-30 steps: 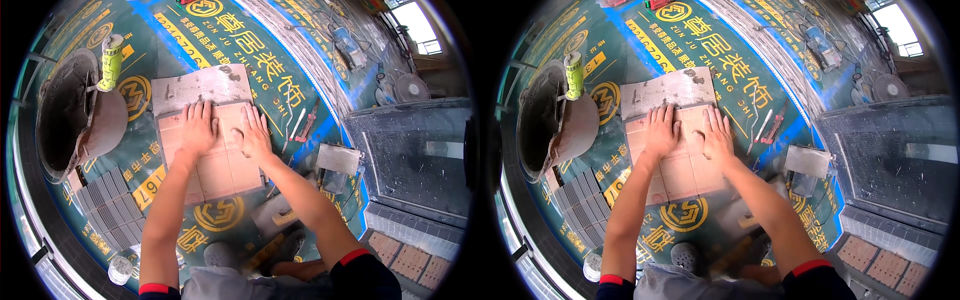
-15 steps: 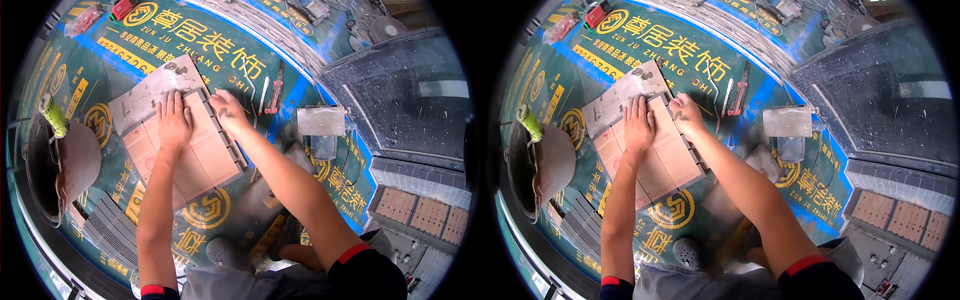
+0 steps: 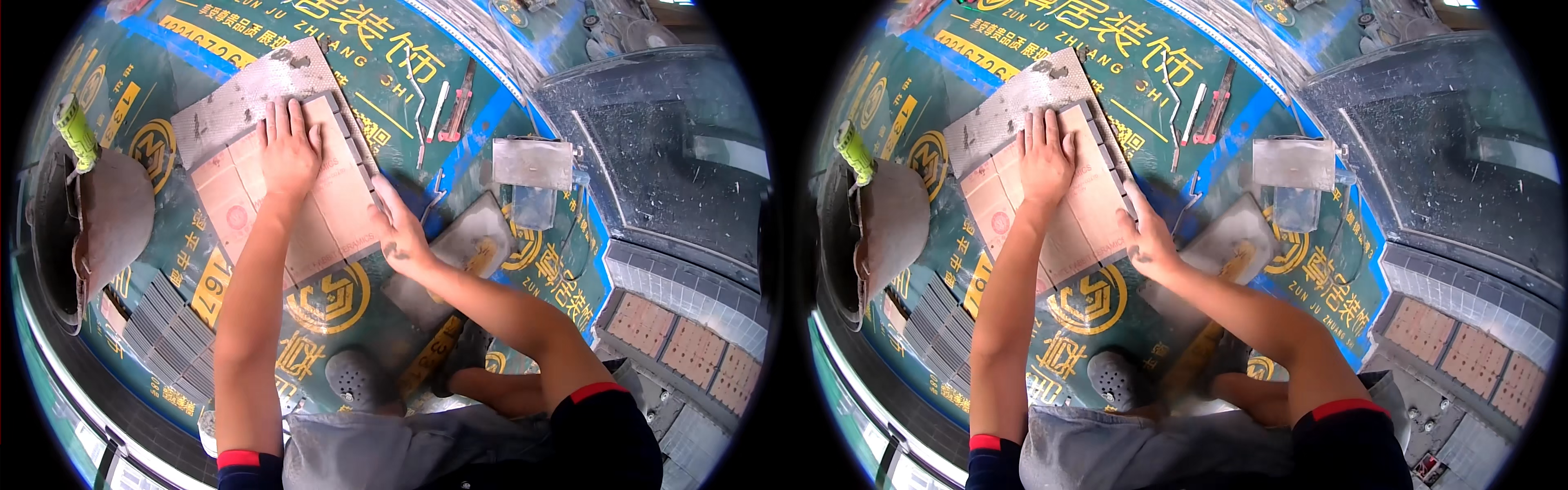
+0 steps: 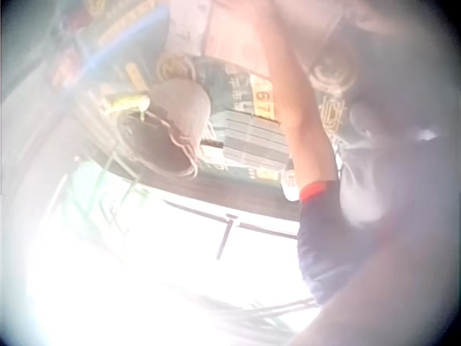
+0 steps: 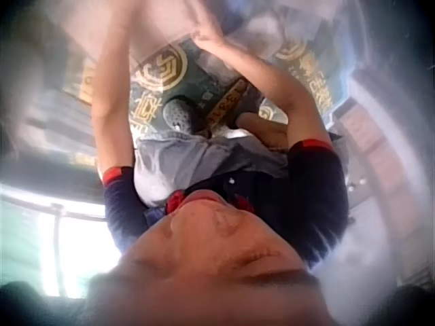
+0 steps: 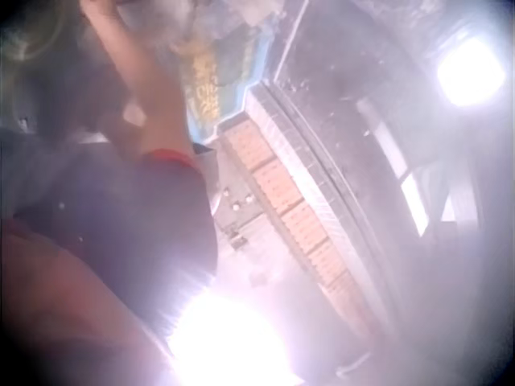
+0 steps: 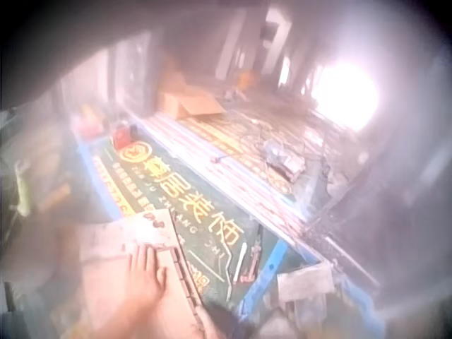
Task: Measuring and marking tiles for cutting during a renovation project.
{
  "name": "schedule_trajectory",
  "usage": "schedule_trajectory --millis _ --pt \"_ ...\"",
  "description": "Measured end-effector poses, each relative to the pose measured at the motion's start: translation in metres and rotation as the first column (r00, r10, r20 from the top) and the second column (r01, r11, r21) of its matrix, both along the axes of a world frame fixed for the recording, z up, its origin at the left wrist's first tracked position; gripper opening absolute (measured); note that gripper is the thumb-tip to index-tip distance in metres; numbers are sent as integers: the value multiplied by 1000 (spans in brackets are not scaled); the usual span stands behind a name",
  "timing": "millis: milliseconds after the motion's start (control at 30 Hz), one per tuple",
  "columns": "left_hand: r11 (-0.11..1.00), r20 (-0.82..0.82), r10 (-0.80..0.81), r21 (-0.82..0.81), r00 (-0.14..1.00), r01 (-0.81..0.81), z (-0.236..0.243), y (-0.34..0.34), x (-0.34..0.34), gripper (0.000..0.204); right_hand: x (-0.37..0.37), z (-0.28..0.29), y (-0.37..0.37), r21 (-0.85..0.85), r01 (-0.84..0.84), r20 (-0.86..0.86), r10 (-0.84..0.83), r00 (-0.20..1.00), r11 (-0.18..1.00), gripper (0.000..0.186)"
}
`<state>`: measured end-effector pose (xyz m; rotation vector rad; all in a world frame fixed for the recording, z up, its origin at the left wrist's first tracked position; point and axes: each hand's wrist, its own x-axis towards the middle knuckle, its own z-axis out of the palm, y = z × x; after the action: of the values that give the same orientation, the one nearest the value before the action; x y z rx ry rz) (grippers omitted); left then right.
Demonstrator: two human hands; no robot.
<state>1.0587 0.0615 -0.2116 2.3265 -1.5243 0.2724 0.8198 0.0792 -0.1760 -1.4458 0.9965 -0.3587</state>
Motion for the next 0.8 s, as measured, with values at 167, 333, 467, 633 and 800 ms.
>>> schedule_trajectory --millis 167,333,467,633,800 --pt "965 -170 -228 95 959 246 18 52 -68 77 -25 8 -2 -77 -40 4 41 999 996 54" --pt "880 -355 -334 215 873 424 30 103 -132 89 -19 -1 -138 -593 286 -122 -436 892 753 41" --pt "835 -515 -409 122 753 537 46 127 -155 92 -18 4 -211 -386 232 -249 -343 906 893 40" --pt "923 -490 -345 -25 800 383 46 114 -98 89 -30 -18 -224 -663 7 -463 -417 782 749 54" --pt "966 -180 -189 142 965 215 31 82 24 82 -43 -18 -228 -668 38 -530 -512 676 743 47"
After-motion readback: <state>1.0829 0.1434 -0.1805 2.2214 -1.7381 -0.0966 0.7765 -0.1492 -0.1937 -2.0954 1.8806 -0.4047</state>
